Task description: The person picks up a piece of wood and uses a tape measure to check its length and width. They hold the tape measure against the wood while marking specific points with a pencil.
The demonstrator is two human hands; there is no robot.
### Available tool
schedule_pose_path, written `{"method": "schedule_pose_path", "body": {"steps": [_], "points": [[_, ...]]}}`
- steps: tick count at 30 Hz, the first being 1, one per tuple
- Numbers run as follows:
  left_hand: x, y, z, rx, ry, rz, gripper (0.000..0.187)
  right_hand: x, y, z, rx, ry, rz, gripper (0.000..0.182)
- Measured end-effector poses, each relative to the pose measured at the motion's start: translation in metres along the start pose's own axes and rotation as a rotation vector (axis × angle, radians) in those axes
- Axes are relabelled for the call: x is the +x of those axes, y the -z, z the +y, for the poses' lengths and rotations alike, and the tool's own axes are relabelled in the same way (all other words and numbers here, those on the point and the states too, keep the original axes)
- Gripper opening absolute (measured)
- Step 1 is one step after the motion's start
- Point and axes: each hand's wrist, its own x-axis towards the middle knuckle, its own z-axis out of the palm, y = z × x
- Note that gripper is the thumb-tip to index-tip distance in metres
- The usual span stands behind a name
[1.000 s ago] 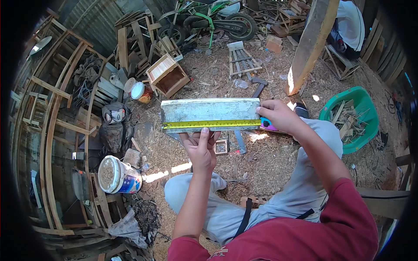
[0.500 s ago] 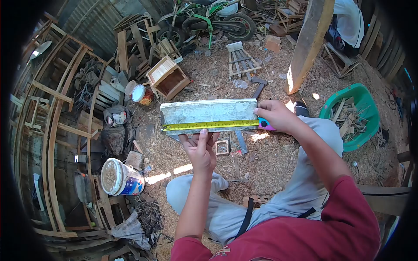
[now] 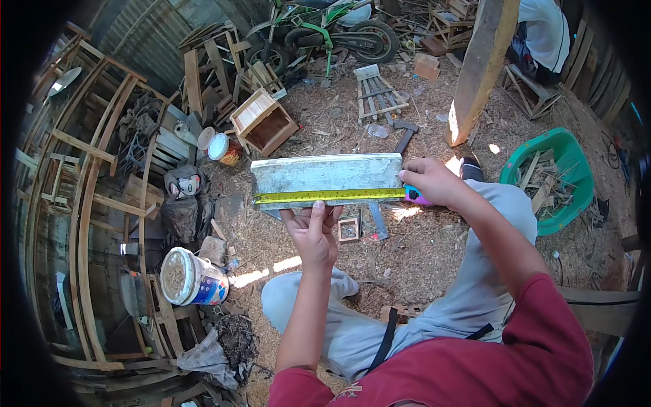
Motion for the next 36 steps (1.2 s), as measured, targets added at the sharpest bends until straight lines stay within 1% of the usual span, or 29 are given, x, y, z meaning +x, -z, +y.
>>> {"method": "schedule_pose_path", "body": {"steps": [4,6,9,12,15,21,30,33,36], "points": [[-0.001,-0.001,0.0,0.014,0.026,0.027,0.073,0.003,-0.002,0.006,0.022,0.028,0.002,0.036],[0.0,0.003,-0.002,0.016,0.023,0.018,0.071,0.002,-0.001,0.005,0.019,0.022,0.003,0.036],[-0.001,0.005,-0.003,0.022,0.027,0.008,0.069,0.005,-0.001,0.01,0.051,0.018,-0.025,0.029],[-0.001,0.003,-0.002,0.037,0.035,0.004,0.067,0.002,-0.002,0.008,0.083,0.041,-0.006,0.028],[-0.002,0.002,-0.001,0.05,0.033,0.008,0.066,-0.001,0.002,0.001,0.034,0.032,-0.045,0.028],[-0.003,0.001,-0.001,0.055,0.032,-0.007,0.064,-0.008,0.003,-0.008,0.073,0.053,-0.012,0.027],[-0.003,0.0,-0.001,0.057,0.032,-0.005,0.063,0.0,-0.002,0.009,0.051,0.155,0.055,0.029],[-0.003,0.002,-0.002,0.069,0.027,0.013,0.063,-0.002,-0.002,0.007,0.078,0.12,0.041,0.029],[-0.003,0.001,-0.003,0.059,0.03,0.007,0.063,-0.005,0.0,0.001,0.022,0.11,0.044,0.029]]}}
